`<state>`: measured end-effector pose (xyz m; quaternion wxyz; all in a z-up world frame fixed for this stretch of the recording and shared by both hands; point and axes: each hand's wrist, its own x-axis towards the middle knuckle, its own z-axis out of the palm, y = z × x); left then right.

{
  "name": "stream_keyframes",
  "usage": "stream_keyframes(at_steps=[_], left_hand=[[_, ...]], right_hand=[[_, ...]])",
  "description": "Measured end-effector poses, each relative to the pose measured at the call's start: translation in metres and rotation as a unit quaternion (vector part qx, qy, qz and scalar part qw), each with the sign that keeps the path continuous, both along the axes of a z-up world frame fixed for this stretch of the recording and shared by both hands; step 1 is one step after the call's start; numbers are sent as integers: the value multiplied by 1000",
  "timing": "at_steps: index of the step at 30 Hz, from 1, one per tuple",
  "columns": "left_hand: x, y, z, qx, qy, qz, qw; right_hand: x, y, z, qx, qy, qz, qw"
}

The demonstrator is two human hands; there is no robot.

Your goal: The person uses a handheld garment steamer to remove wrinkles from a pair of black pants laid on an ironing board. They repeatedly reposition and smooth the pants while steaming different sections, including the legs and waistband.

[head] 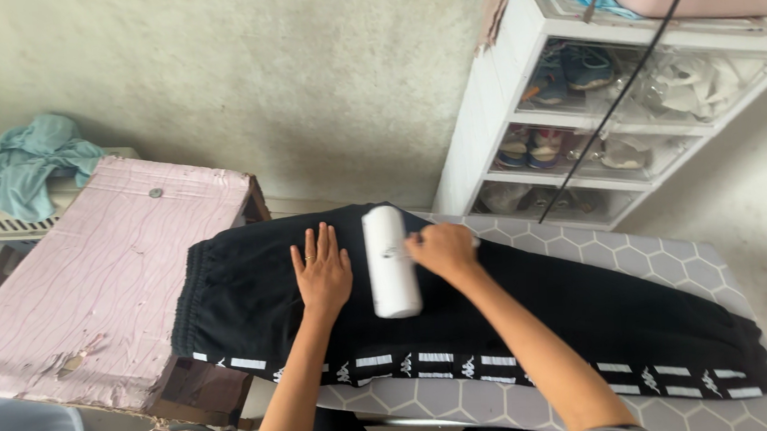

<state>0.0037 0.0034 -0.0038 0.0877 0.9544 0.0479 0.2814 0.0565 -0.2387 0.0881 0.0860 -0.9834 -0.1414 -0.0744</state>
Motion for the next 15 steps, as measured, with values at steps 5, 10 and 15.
stream_keyframes(at_steps=[5,10,15], left_hand=[[1,3,-7,15,1,-1,1000],[5,-11,12,68,73,22,995],[31,-87,32,-39,166,-92,981]], right_hand=[[5,-167,10,14,20,-138,990],[-11,-274,28,-96,-16,-232,968],[-33,-168,27,142,26,-112,983]])
